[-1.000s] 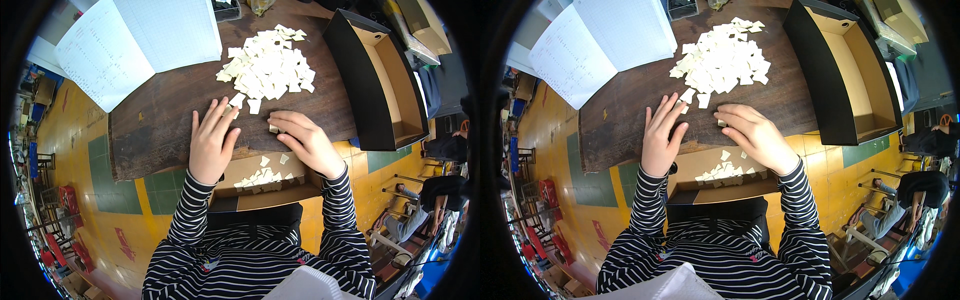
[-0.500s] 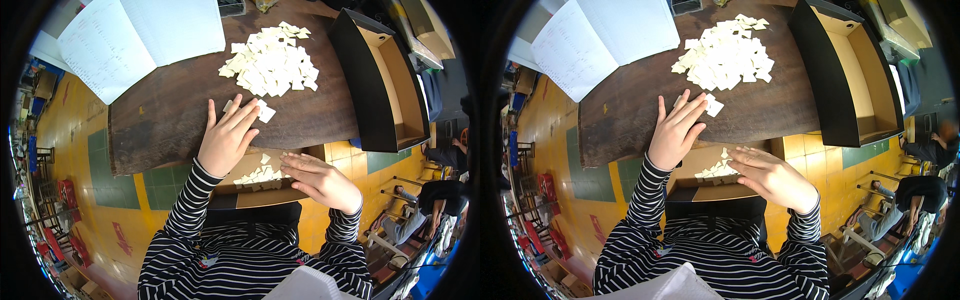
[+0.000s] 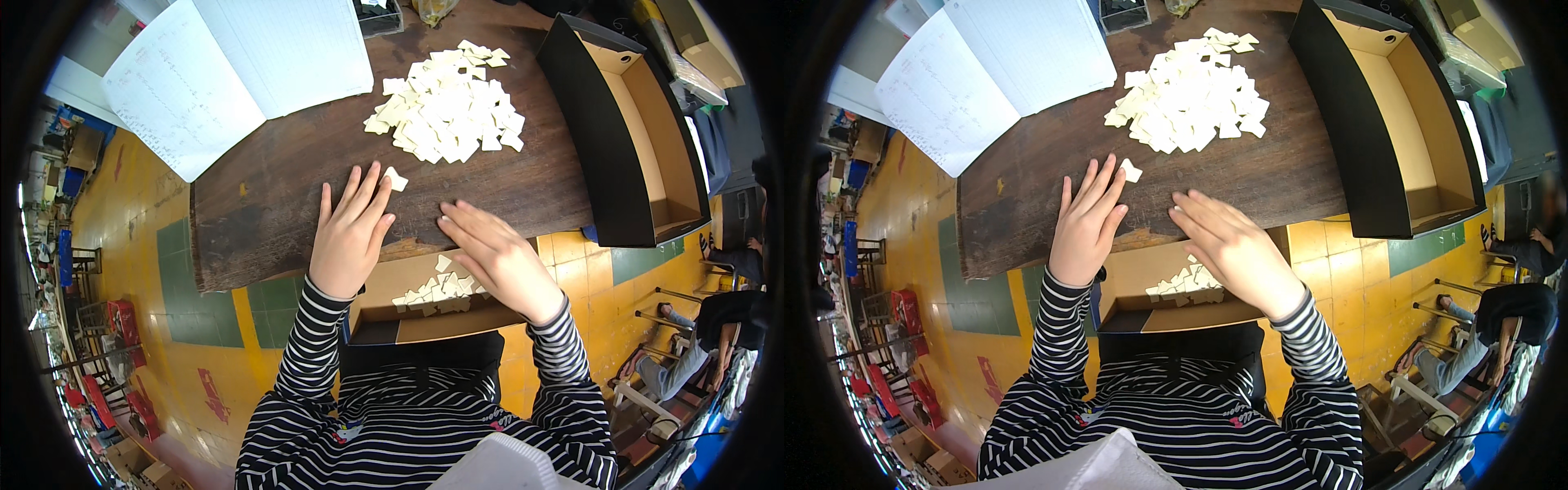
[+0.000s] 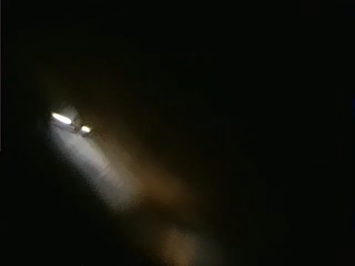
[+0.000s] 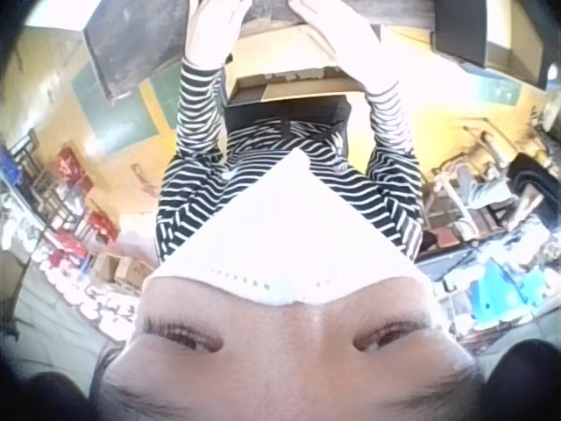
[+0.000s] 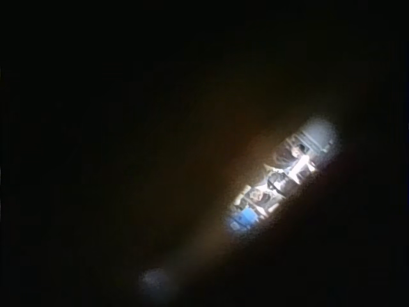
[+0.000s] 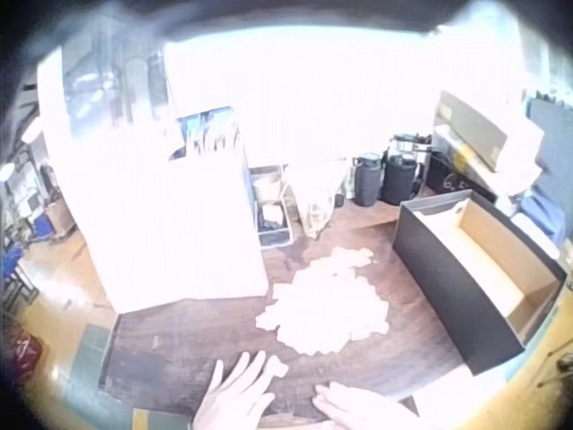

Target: The person sorts small white paper pieces on a wooden table, picking them up and placing them into a cardboard box. Another person briefly approaches and hands over a small item, which the person accepts. The task continues with the person arranging and transferring the paper pieces into the box.

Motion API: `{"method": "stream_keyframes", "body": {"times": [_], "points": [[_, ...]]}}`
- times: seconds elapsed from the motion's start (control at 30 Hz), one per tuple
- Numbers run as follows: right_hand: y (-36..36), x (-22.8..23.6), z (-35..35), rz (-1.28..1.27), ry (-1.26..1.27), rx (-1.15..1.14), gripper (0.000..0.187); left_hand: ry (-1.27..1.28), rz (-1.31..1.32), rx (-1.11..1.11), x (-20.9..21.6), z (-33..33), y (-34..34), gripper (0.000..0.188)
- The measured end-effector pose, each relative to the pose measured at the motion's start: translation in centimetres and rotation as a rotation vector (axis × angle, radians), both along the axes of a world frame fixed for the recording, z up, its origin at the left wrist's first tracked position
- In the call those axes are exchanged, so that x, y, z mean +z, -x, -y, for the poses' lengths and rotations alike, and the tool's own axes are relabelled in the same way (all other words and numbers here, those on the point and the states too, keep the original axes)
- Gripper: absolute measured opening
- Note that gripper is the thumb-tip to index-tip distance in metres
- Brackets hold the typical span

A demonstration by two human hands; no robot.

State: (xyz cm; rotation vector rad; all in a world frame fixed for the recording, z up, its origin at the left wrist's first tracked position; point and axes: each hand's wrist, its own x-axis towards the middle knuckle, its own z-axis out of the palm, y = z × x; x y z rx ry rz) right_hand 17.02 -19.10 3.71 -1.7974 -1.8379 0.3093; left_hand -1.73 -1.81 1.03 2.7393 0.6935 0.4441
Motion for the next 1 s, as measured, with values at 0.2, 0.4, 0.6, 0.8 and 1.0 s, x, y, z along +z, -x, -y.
{"method": "stream_keyframes", "body": {"times": [0.2,0.4,0.6,0.8,1.0], "points": [[0.4,2.4,5.1,-0.158,0.152,0.061,0.040,-0.037,0.100,-0.104,-0.7,-1.1,-5.0,0.047],[-1.6,3.3,3.4,-0.147,-0.012,-0.046,0.037,0.073,0.030,-0.226,-0.3,0.0,-5.6,0.046],[-2.6,1.0,-2.2,-0.119,-0.176,-0.114,0.038,0.136,0.127,-0.287,0.5,0.8,-3.9,0.031],[-1.5,-0.5,-3.4,0.025,-0.142,-0.063,0.036,0.036,0.142,-0.117,0.5,-0.7,-3.8,0.031],[-1.7,-0.2,-1.0,-0.049,-0.036,-0.068,0.038,0.057,0.139,-0.151,0.3,-0.2,-3.5,0.027]]}}
